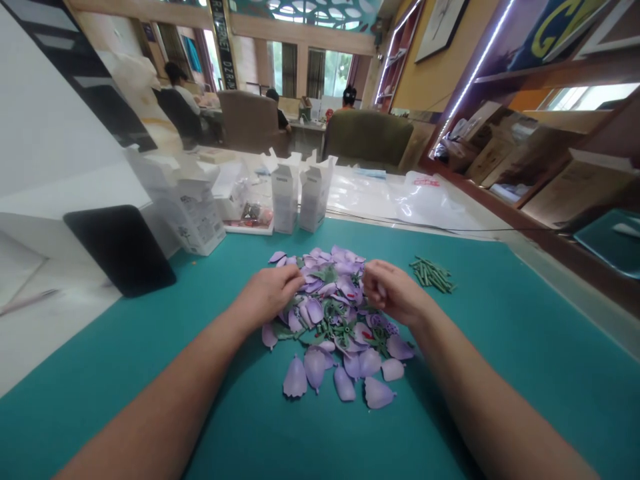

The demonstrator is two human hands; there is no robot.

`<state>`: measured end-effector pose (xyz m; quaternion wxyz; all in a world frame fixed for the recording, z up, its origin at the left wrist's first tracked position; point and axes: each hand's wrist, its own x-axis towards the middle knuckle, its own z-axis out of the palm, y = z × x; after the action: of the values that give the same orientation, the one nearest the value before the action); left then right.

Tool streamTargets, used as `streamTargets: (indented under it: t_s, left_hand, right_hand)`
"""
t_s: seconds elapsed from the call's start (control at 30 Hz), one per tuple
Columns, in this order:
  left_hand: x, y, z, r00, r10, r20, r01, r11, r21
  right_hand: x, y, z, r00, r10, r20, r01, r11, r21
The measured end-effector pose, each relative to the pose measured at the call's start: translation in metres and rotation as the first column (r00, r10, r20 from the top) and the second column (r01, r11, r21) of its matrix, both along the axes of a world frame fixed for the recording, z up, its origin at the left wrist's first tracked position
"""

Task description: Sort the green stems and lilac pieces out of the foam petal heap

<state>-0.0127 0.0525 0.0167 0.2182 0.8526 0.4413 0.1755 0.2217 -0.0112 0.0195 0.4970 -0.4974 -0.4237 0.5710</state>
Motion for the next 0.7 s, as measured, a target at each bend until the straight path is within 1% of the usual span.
streamTargets:
  t_s: [0.03, 0.07, 0.1, 0.13, 0.17, 0.23, 0.27, 0.3, 0.37, 0.47, 0.57, 0.63, 0.67, 0.7]
  left_hand:
    - [0.000, 0.000, 0.000, 1.000, 0.001, 0.002, -0.001, 1.000, -0.002]
    - [0.000, 0.000, 0.000, 1.000, 0.001, 0.007, -0.001, 1.000, -0.003]
    - [0.000, 0.000, 0.000, 1.000, 0.000, 0.013, 0.000, 1.000, -0.002]
    - [0.000, -0.001, -0.001, 1.000, -0.002, 0.020, 0.002, 1.000, 0.000]
    - [0.000, -0.001, -0.001, 1.000, -0.006, 0.025, 0.006, 1.000, 0.003]
    - [-0.001, 0.000, -0.001, 0.999, -0.010, 0.032, 0.010, 1.000, 0.006]
    - [-0.001, 0.000, -0.001, 0.999, -0.011, 0.035, 0.011, 1.000, 0.008]
    - [-0.002, 0.000, -0.001, 0.999, -0.011, 0.038, 0.011, 1.000, 0.010]
    - [-0.003, 0.001, 0.000, 0.999, -0.002, 0.042, 0.002, 1.000, 0.016]
    - [-0.004, 0.001, 0.002, 0.998, 0.030, 0.050, -0.031, 0.999, 0.017]
    - [-0.008, 0.003, 0.006, 0.996, 0.071, 0.054, -0.072, 0.997, 0.018]
    - [-0.012, 0.005, 0.008, 0.994, 0.095, 0.049, -0.096, 0.995, 0.019]
    - [-0.015, 0.006, 0.009, 0.994, 0.101, 0.043, -0.102, 0.995, 0.016]
    - [-0.017, 0.007, 0.010, 0.994, 0.100, 0.034, -0.100, 0.995, 0.011]
  right_hand:
    - [-0.006, -0.004, 0.002, 0.985, 0.086, 0.148, -0.087, 0.996, 0.005]
    - [-0.012, -0.008, 0.005, 0.933, 0.172, 0.315, -0.181, 0.983, -0.001]
    - [-0.019, -0.012, 0.008, 0.842, 0.248, 0.479, -0.277, 0.961, -0.011]
    - [-0.026, -0.017, 0.011, 0.725, 0.292, 0.623, -0.356, 0.934, -0.023]
    - [-0.033, -0.021, 0.013, 0.598, 0.307, 0.741, -0.416, 0.909, -0.042]
    - [-0.044, -0.028, 0.013, 0.355, 0.291, 0.888, -0.481, 0.872, -0.093]
    - [-0.048, -0.030, 0.012, 0.256, 0.276, 0.927, -0.487, 0.865, -0.123]
    - [-0.052, -0.032, 0.009, 0.173, 0.261, 0.950, -0.484, 0.862, -0.148]
    - [-0.058, -0.034, 0.003, 0.056, 0.234, 0.971, -0.470, 0.864, -0.181]
    - [-0.064, -0.036, -0.005, -0.049, 0.202, 0.978, -0.451, 0.869, -0.203]
    - [-0.068, -0.037, -0.007, -0.086, 0.184, 0.979, -0.442, 0.874, -0.203]
    - [-0.067, -0.037, -0.004, -0.062, 0.181, 0.982, -0.444, 0.876, -0.190]
    - [-0.064, -0.037, -0.002, -0.030, 0.180, 0.983, -0.446, 0.878, -0.174]
    - [-0.061, -0.036, 0.001, 0.020, 0.178, 0.984, -0.443, 0.884, -0.151]
